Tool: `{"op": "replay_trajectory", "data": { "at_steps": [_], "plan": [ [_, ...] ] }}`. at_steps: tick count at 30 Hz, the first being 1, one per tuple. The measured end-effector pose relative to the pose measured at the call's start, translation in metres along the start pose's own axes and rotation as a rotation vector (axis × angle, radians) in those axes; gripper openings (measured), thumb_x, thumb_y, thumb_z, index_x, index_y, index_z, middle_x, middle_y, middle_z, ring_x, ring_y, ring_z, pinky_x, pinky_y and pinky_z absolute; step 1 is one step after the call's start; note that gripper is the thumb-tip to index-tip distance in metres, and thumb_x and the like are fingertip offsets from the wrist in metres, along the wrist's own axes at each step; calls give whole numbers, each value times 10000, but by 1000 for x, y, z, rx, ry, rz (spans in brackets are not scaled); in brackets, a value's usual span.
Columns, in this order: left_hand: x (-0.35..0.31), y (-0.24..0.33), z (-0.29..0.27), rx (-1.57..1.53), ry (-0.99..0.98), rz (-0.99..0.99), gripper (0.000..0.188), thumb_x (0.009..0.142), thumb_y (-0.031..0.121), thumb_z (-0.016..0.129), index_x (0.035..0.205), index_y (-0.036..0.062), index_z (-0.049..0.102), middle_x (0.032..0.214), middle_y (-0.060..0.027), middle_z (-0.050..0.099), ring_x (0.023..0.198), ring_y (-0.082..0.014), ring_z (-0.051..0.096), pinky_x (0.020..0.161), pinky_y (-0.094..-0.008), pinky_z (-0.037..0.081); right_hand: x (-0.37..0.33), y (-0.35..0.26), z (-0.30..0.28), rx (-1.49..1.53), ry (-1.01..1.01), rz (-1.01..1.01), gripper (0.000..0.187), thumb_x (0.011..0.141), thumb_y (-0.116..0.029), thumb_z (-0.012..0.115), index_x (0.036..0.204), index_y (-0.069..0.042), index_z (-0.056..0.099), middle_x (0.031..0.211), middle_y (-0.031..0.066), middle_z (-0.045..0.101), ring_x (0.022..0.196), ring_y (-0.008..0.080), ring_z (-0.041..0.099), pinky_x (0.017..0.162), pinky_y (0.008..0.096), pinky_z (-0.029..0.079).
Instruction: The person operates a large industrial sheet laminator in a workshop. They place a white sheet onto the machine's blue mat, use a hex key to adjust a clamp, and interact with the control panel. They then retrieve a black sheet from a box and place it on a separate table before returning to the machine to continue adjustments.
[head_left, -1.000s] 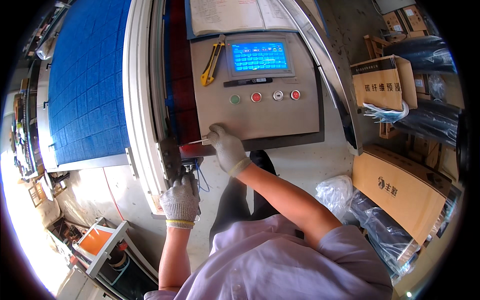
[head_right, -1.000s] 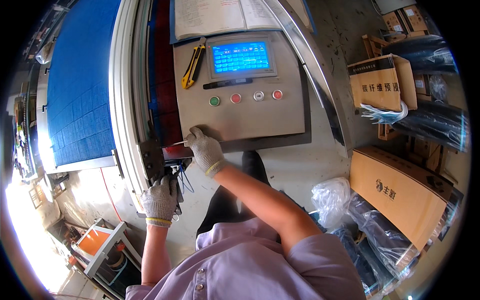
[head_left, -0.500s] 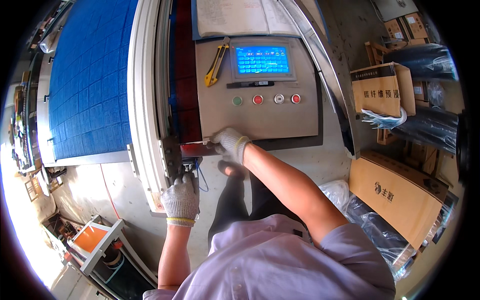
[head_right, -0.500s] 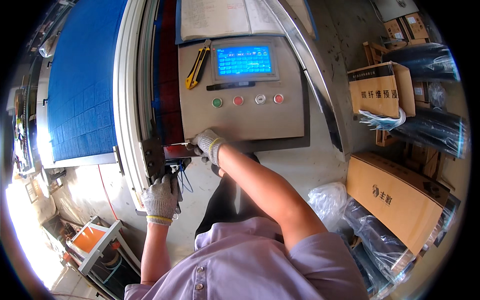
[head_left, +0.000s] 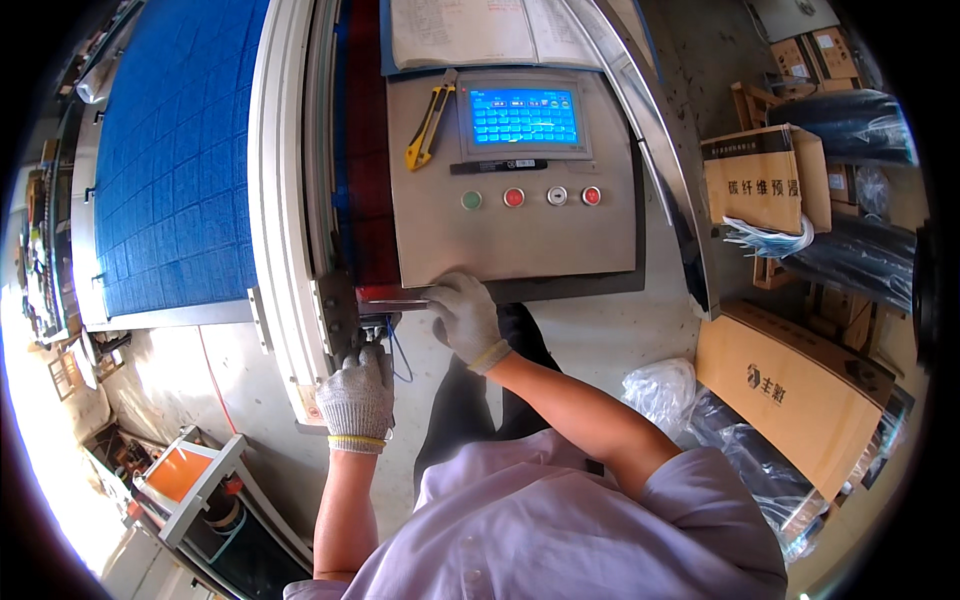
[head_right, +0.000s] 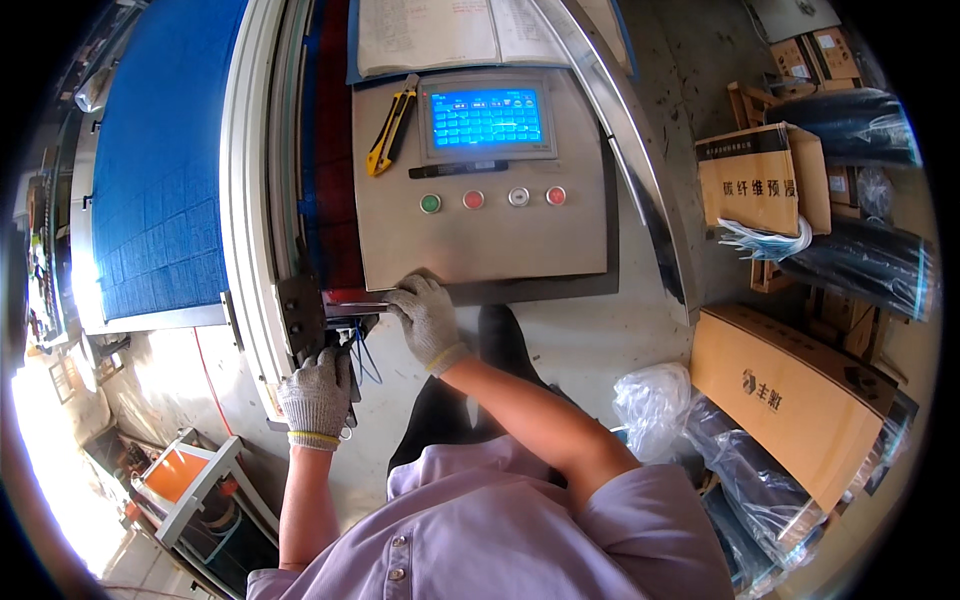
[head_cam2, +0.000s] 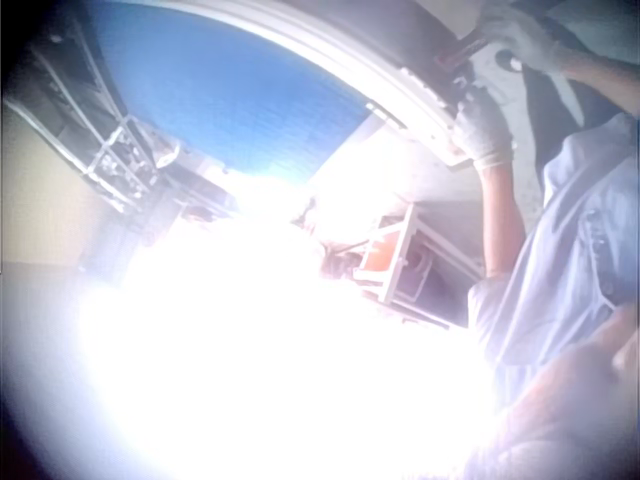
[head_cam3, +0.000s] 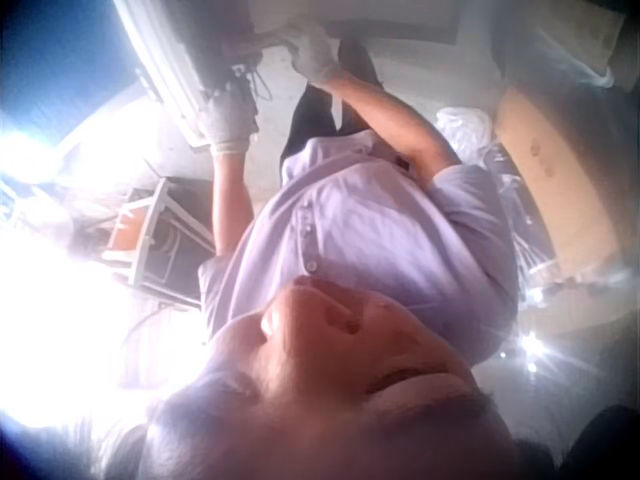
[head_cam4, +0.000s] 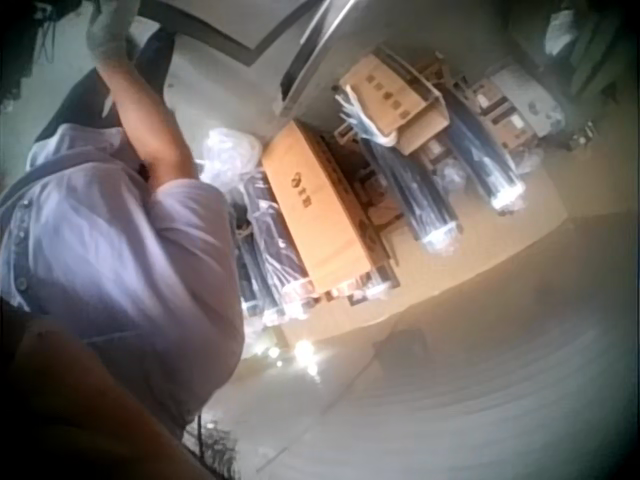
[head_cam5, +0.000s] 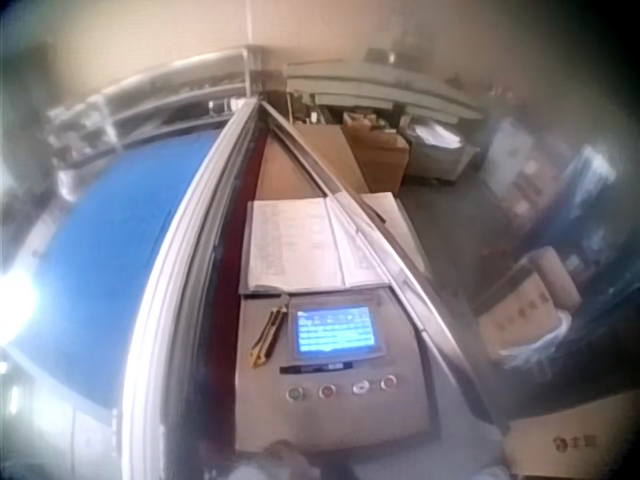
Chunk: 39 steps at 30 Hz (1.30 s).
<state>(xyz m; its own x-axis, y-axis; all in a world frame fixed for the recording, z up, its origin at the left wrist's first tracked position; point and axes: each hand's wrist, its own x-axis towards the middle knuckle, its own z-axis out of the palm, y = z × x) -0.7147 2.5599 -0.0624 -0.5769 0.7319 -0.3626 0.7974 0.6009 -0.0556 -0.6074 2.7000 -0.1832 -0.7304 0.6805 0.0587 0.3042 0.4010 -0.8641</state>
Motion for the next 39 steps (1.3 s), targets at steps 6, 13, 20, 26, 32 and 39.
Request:
{"op": "replay_trajectory", "data": {
  "at_steps": [6,13,20,26,32,39],
  "plan": [
    [1,0,-1,9,-21,-4,264,953,338,533,893,97,621,714,-133,658,557,-312,667,503,-443,522,-2,3,13,4,8,-26,100,802,-125,635,887,-97,679,932,92,602,935,326,567,814,448,441],
    [0,2,-1,-13,-41,-42,274,955,349,523,920,106,644,768,-133,678,604,-319,677,549,-461,529,0,5,14,-13,-7,-53,115,837,-160,601,890,-88,673,931,119,637,920,351,590,804,454,464],
    [3,8,-9,-32,-142,-113,294,961,362,502,955,125,677,828,-148,700,691,-331,691,622,-477,535,2,6,16,126,-220,203,173,870,-193,568,876,-43,654,839,178,662,821,399,630,731,499,488],
    [0,2,-1,-11,12,-3,269,951,331,535,916,84,635,727,-135,662,553,-313,665,501,-440,524,29,-6,-5,33,52,54,89,840,-97,619,875,-40,678,898,133,656,838,347,619,735,417,490],
    [0,2,-1,2,10,4,280,962,323,519,953,75,648,722,-139,662,540,-310,660,489,-429,520,38,-11,0,-24,122,-37,123,756,-32,656,873,-58,681,915,91,625,865,328,585,752,414,473],
    [-1,1,1,11,36,18,268,957,327,530,901,83,628,697,-129,643,532,-301,658,474,-426,516,42,-14,-1,4,107,-78,141,732,-15,666,868,-51,676,898,93,619,872,331,583,751,426,469]
  ]
}}
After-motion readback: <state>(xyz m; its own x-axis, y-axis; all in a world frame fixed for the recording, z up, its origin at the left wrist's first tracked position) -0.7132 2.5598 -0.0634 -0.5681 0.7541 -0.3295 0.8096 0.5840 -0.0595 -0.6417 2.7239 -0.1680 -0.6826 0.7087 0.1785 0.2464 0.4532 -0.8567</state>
